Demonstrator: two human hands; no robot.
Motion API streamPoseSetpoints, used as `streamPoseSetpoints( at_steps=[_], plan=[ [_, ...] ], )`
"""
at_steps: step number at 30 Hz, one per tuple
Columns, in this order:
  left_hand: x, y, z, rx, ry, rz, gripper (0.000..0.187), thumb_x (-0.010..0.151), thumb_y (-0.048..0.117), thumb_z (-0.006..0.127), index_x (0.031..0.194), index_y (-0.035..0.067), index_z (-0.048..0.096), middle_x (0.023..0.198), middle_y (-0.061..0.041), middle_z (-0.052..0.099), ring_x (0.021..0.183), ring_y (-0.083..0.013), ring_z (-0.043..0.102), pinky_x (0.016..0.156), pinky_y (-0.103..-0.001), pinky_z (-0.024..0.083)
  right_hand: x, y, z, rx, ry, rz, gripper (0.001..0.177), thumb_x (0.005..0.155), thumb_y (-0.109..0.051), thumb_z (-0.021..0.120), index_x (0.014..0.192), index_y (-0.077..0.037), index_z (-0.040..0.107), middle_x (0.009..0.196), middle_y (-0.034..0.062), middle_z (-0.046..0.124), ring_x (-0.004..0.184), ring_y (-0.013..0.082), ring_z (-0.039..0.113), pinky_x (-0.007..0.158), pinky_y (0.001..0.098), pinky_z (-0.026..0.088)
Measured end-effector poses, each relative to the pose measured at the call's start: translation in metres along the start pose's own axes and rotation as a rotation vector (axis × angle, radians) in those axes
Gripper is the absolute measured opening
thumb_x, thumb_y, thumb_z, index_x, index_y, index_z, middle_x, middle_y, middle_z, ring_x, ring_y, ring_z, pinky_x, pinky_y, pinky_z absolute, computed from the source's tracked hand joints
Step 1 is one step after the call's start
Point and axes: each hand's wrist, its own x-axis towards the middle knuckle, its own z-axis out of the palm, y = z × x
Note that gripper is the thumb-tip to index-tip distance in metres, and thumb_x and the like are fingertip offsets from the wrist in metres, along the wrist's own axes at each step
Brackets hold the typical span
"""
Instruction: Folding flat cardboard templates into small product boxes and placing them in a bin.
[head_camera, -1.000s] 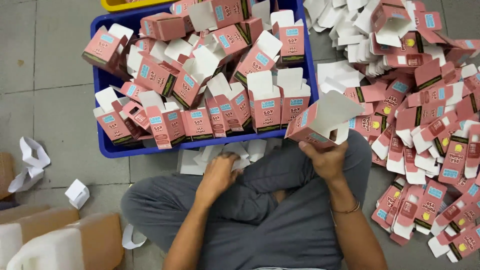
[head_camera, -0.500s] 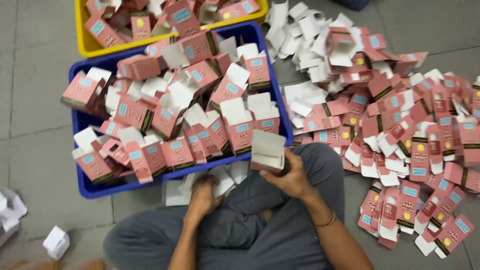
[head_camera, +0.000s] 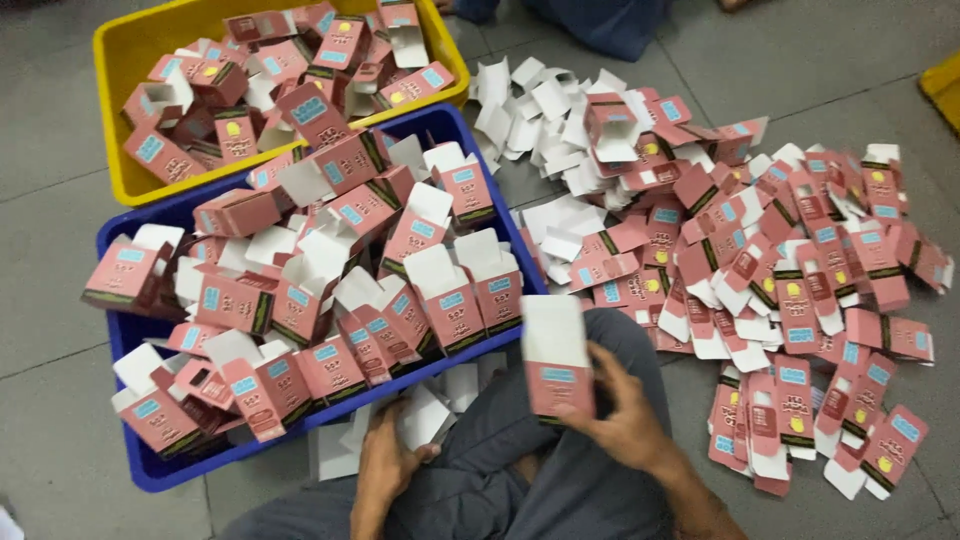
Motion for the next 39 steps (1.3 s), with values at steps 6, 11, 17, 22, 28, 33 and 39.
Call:
streamPoseSetpoints(
  at_steps=[6, 11, 17, 22, 28, 33, 39],
  plan=[
    [-0.014, 0.023, -0.013, 0.012, 0.046, 0.058, 0.088, 0.054, 0.019, 0.1, 0.132, 0.014, 0.06, 0.13, -0.01, 0.066, 0.115, -0.0343, 0.066, 0.1, -0.044, 0.052, -0.03, -0.002, -0.037, 0.069, 0.183, 0.396, 0.1, 0.068, -0.008, 0.083, 0.157, -0.011, 0.038, 0.127, 0.0202, 0.077, 0.102, 0.0282, 0.08, 0.087, 0.0394, 0.062],
    [-0.036, 0.032, -0.014, -0.124, 0.023, 0.234, 0.093, 0.055, 0.018, 0.097, 0.138, 0.016, 0.053, 0.131, -0.006, 0.06, 0.115, -0.0326, 0.064, 0.101, -0.043, 0.05, -0.035, -0.014, -0.046, -0.42, 0.367, 0.318, 0.064, 0.073, -0.026, 0.084, 0.132, -0.006, 0.071, 0.072, 0.0089, 0.069, 0.062, 0.0173, 0.056, 0.055, 0.0306, 0.045],
    [-0.053, 0.075, -0.049, -0.406, 0.059, 0.451, 0.092, 0.054, 0.028, 0.095, 0.137, 0.01, 0.059, 0.135, -0.015, 0.053, 0.12, -0.0338, 0.059, 0.1, -0.043, 0.049, -0.037, -0.028, -0.05, -0.56, 0.493, 0.08, 0.079, 0.072, -0.024, 0.084, 0.137, 0.008, 0.053, 0.121, 0.0202, 0.055, 0.11, 0.0337, 0.057, 0.096, 0.0455, 0.047],
    [-0.055, 0.129, -0.093, -0.479, 0.071, 0.535, 0.087, 0.055, 0.031, 0.091, 0.133, 0.007, 0.061, 0.126, -0.013, 0.054, 0.113, -0.0309, 0.059, 0.094, -0.044, 0.049, -0.037, -0.068, -0.015, -0.675, 0.598, -0.258, 0.065, 0.083, -0.017, 0.08, 0.134, 0.012, 0.052, 0.133, 0.0279, 0.045, 0.127, 0.0426, 0.044, 0.106, 0.0545, 0.042],
    [-0.053, 0.157, -0.103, -0.498, 0.134, 0.696, 0.086, 0.058, 0.031, 0.091, 0.133, 0.006, 0.059, 0.125, -0.011, 0.054, 0.113, -0.0296, 0.059, 0.095, -0.043, 0.05, -0.017, -0.085, 0.051, -0.127, 0.282, -0.377, 0.055, 0.079, -0.016, 0.075, 0.128, 0.001, 0.055, 0.125, 0.0169, 0.058, 0.112, 0.0286, 0.062, 0.103, 0.0414, 0.052],
    [-0.051, 0.158, -0.098, -0.681, 0.179, 0.799, 0.085, 0.063, 0.03, 0.097, 0.137, 0.005, 0.064, 0.12, -0.015, 0.054, 0.106, -0.0297, 0.057, 0.097, -0.046, 0.051, 0.032, -0.06, 0.072, 0.621, 0.034, -0.111, 0.069, 0.086, -0.034, 0.065, 0.136, 0.012, 0.056, 0.112, 0.0225, 0.07, 0.1, 0.0255, 0.071, 0.087, 0.0392, 0.056],
    [-0.05, 0.16, -0.098, -0.587, 0.181, 0.93, 0.077, 0.069, 0.035, 0.094, 0.136, 0.01, 0.065, 0.124, -0.014, 0.06, 0.115, -0.0338, 0.058, 0.105, -0.045, 0.041, 0.05, -0.049, 0.074, 0.99, -0.455, -0.002, 0.072, 0.088, -0.051, 0.062, 0.113, 0.017, 0.067, 0.067, 0.0183, 0.067, 0.046, 0.0172, 0.061, 0.04, 0.0274, 0.057]
  ],
)
